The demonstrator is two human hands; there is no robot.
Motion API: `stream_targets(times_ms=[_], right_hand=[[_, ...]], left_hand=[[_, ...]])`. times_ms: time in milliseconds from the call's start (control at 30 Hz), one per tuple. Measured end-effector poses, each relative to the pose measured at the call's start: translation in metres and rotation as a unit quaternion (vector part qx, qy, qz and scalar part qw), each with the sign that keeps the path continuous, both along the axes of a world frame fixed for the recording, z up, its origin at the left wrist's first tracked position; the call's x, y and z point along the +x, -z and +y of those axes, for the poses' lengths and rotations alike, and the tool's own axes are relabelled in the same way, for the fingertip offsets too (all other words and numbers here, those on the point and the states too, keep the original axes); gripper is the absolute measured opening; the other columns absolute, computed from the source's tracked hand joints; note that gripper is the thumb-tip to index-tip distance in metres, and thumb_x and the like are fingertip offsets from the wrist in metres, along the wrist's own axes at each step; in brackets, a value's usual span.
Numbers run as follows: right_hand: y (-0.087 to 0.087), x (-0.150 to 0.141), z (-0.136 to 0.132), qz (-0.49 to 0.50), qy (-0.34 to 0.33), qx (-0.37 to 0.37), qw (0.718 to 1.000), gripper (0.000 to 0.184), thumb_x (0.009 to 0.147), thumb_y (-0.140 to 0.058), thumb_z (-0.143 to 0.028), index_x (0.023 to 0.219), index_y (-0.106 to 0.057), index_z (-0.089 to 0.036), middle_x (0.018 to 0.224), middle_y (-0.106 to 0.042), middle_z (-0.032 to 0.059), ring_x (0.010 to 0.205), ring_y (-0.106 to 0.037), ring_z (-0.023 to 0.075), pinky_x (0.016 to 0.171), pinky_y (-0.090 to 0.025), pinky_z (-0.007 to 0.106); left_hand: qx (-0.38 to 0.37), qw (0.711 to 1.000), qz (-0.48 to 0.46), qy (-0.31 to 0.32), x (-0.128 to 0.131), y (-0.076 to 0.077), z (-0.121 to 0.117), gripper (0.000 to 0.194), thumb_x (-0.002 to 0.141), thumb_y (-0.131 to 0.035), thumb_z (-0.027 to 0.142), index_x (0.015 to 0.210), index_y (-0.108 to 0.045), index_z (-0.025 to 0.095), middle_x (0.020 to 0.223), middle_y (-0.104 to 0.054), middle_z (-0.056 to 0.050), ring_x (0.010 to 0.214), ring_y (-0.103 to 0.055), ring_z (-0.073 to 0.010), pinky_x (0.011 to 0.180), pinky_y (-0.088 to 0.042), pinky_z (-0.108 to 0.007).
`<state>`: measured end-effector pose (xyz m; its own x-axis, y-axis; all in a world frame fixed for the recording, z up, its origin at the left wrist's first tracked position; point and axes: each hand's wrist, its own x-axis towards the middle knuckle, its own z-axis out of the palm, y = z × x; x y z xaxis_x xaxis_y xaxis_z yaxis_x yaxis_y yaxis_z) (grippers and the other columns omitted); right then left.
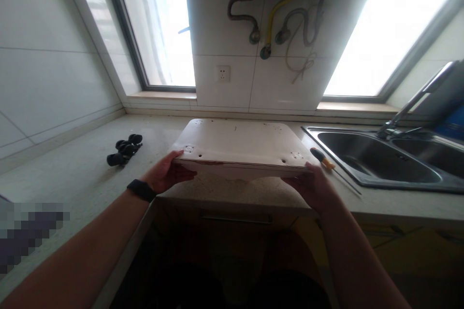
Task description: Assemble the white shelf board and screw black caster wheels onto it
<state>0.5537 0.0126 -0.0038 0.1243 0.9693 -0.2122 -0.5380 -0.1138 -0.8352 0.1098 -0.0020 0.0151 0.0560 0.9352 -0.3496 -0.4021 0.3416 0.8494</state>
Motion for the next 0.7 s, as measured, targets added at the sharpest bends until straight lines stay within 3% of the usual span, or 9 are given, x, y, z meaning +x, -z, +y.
stream_targets(times_ms=[233, 700], right_hand=[[0.0072, -0.0006, -0.0001, 0.004, 0.01, 0.037, 0.999, 0.021, 0.091, -0.057, -0.027, 0.109, -0.065, -0.019, 0.105, -0.074, 0.0106, 0.093, -0.072, 0.0279, 0.084, -0.064, 0.051], [0.0019, -0.0023, -0.0034, 0.007, 0.012, 0.02, 1.0, 0.024, 0.091, -0.056, -0.031, 0.108, -0.067, -0.019, 0.099, -0.074, 0.0107, 0.088, -0.073, 0.0275, 0.081, -0.064, 0.049]], left_hand=[[-0.022, 1.0, -0.002, -0.01, -0.0009, -0.0041, -0.0014, 0.043, 0.092, -0.066, 0.033, 0.125, -0.062, 0.006, 0.104, -0.074, -0.026, 0.091, -0.075, -0.0388, 0.083, -0.064, -0.052], [-0.023, 0.999, 0.004, 0.022, -0.0091, -0.0018, 0.001, 0.045, 0.091, -0.069, 0.036, 0.123, -0.063, 0.006, 0.107, -0.073, -0.025, 0.096, -0.074, -0.0389, 0.086, -0.063, -0.052]])
